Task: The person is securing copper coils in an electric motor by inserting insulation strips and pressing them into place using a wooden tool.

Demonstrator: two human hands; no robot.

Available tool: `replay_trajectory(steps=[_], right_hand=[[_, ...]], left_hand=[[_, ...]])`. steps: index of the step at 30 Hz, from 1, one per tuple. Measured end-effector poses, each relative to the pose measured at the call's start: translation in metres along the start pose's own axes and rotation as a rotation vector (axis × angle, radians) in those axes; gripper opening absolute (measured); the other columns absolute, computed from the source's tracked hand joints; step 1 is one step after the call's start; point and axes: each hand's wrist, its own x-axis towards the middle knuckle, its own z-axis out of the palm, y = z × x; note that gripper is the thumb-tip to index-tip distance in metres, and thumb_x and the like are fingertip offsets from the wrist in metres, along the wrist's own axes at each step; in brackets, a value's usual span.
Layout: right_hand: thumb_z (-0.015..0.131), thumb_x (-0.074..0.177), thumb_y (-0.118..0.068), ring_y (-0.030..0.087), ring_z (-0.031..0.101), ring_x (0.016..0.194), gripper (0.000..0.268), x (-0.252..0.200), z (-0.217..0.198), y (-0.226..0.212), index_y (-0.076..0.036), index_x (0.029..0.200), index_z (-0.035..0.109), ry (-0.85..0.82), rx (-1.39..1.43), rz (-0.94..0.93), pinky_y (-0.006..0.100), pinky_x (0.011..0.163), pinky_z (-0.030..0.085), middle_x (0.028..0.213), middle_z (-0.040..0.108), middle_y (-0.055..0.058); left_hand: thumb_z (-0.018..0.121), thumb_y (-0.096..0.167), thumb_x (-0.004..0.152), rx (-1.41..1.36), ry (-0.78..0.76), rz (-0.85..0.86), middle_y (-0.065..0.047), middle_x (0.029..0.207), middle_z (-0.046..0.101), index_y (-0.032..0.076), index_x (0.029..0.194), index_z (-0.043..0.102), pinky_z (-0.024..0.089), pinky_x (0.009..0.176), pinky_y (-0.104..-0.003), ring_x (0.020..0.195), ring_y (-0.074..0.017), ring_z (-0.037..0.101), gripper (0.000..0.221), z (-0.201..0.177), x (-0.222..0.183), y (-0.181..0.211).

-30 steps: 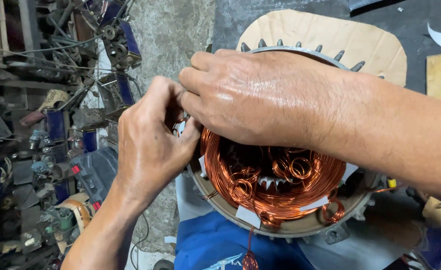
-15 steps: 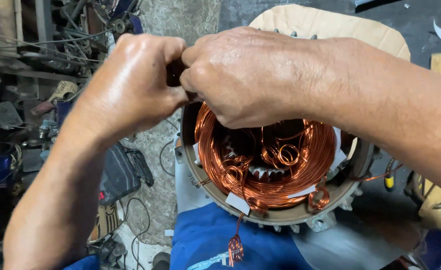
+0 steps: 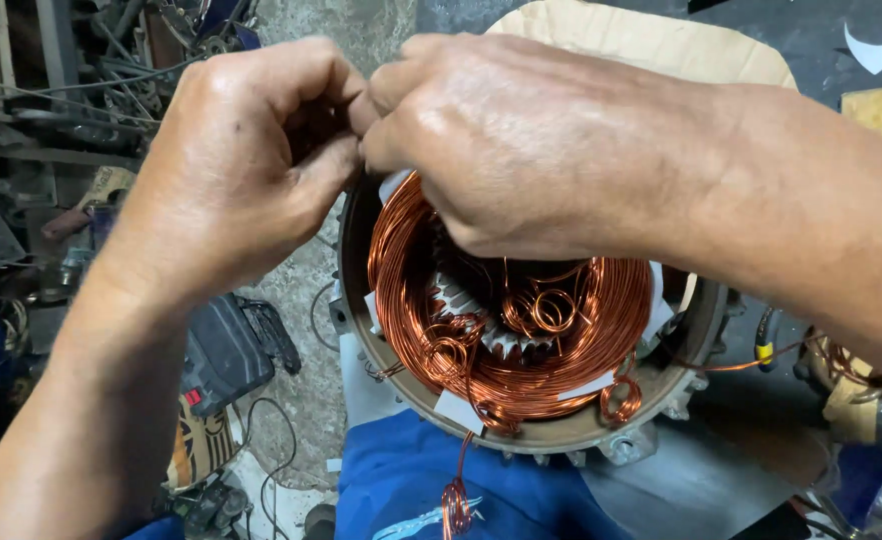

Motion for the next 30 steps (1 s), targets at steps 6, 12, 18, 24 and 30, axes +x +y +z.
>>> replay_trajectory(steps=[6, 12, 18, 24, 30], right_hand=[[0.056, 0.080, -0.008, 0.039, 0.053, 0.082, 0.014, -0.001, 0.006, -0.005, -0.011, 0.084, 0.069, 0.054, -0.026, 0.117, 0.055, 0.068, 0.046, 0.083, 0.054, 0.013], [0.059, 0.093, -0.002, 0.036, 0.063, 0.075, 0.019, -0.002, -0.021, -0.015, -0.015, 0.097, 0.073, -0.063, -0.048, 0.256, 0.054, 0.057, 0.049, 0.081, 0.059, 0.009], [0.065, 0.115, -0.022, 0.024, 0.069, 0.087, 0.015, -0.047, -0.032, -0.040, -0.026, 0.106, 0.075, 0.006, -0.456, 0.469, 0.043, 0.058, 0.048, 0.089, 0.067, -0.005], [0.074, 0.122, -0.016, 0.025, 0.065, 0.084, 0.023, -0.065, -0.021, -0.053, -0.021, 0.099, 0.075, 0.081, -0.519, 0.501, 0.039, 0.073, 0.048, 0.082, 0.063, 0.001], [0.070, 0.099, -0.007, 0.026, 0.053, 0.073, 0.024, -0.066, 0.003, -0.055, -0.020, 0.085, 0.056, 0.016, -0.648, 0.522, 0.042, 0.064, 0.038, 0.080, 0.049, 0.000]], left_hand=[[0.057, -0.017, 0.085, 0.076, 0.220, 0.293, -0.006, 0.086, 0.058, 0.004, 0.091, 0.057, 0.039, 0.070, -0.037, 0.078, -0.0220, 0.050, 0.022, 0.015, 0.003, -0.023], [0.065, -0.015, 0.092, 0.038, 0.371, 0.292, -0.016, 0.110, 0.060, -0.002, 0.113, 0.055, 0.053, 0.078, -0.036, 0.096, -0.0263, 0.057, 0.027, 0.014, -0.021, -0.008], [0.060, -0.008, 0.104, 0.092, 0.411, 0.483, -0.025, 0.112, 0.070, -0.010, 0.125, 0.062, 0.058, 0.086, -0.045, 0.098, -0.0358, 0.067, 0.021, 0.026, -0.032, -0.001], [0.058, 0.014, 0.108, 0.161, 0.347, 0.472, -0.014, 0.083, 0.059, 0.003, 0.103, 0.059, 0.044, 0.053, -0.053, 0.066, -0.0403, 0.061, 0.012, 0.039, -0.007, -0.015], [0.060, 0.000, 0.101, 0.171, 0.411, 0.554, -0.015, 0.083, 0.053, 0.001, 0.092, 0.049, 0.041, 0.059, -0.052, 0.069, -0.0385, 0.054, 0.014, 0.055, -0.004, -0.031]])
